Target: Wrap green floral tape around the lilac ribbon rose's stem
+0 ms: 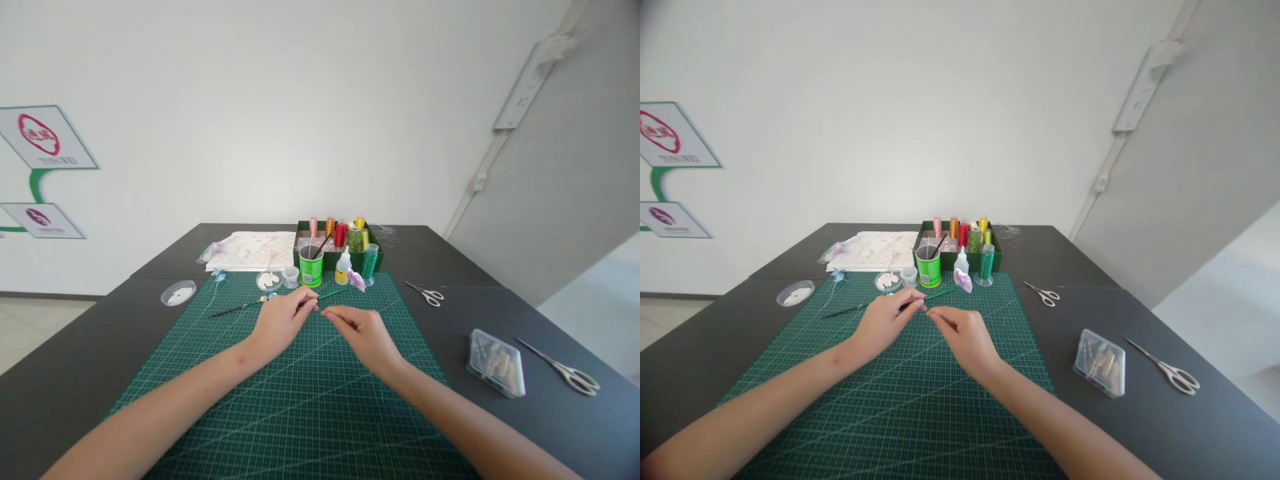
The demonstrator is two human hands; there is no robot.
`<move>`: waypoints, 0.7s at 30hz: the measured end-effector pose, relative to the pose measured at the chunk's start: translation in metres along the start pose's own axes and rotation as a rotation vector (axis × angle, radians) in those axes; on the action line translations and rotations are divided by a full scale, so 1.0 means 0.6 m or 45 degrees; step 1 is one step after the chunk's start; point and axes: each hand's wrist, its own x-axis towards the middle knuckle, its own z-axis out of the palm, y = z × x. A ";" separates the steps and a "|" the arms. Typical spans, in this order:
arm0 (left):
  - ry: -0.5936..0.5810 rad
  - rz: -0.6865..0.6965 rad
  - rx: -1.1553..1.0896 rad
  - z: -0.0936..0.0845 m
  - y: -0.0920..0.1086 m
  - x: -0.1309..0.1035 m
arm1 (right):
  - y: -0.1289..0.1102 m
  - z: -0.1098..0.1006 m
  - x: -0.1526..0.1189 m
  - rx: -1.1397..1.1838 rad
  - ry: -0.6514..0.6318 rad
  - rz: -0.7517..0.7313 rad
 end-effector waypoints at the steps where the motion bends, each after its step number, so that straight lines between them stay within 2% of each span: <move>1: -0.028 0.002 -0.012 0.005 -0.006 -0.001 | 0.003 0.001 -0.004 -0.030 -0.032 -0.021; 3: -0.102 -0.001 -0.022 0.013 -0.016 -0.004 | 0.005 0.001 -0.010 -0.026 -0.077 -0.016; 7: -0.235 0.015 0.078 0.029 -0.031 -0.017 | -0.007 -0.007 -0.018 0.134 -0.210 0.190; 10: -0.228 0.123 0.201 0.044 -0.042 -0.033 | -0.031 -0.019 -0.024 0.228 -0.362 0.256; 13: -0.133 0.352 0.248 0.062 -0.048 -0.053 | -0.055 -0.035 -0.027 0.248 -0.442 0.260; 15: -0.060 0.536 0.228 0.071 -0.049 -0.064 | -0.064 -0.046 -0.020 0.223 -0.410 0.242; 17: -0.007 0.678 0.200 0.078 -0.048 -0.070 | -0.065 -0.056 -0.008 0.167 -0.308 0.222; 21: 0.046 0.793 0.142 0.080 -0.047 -0.073 | -0.045 -0.068 0.021 0.025 -0.071 0.182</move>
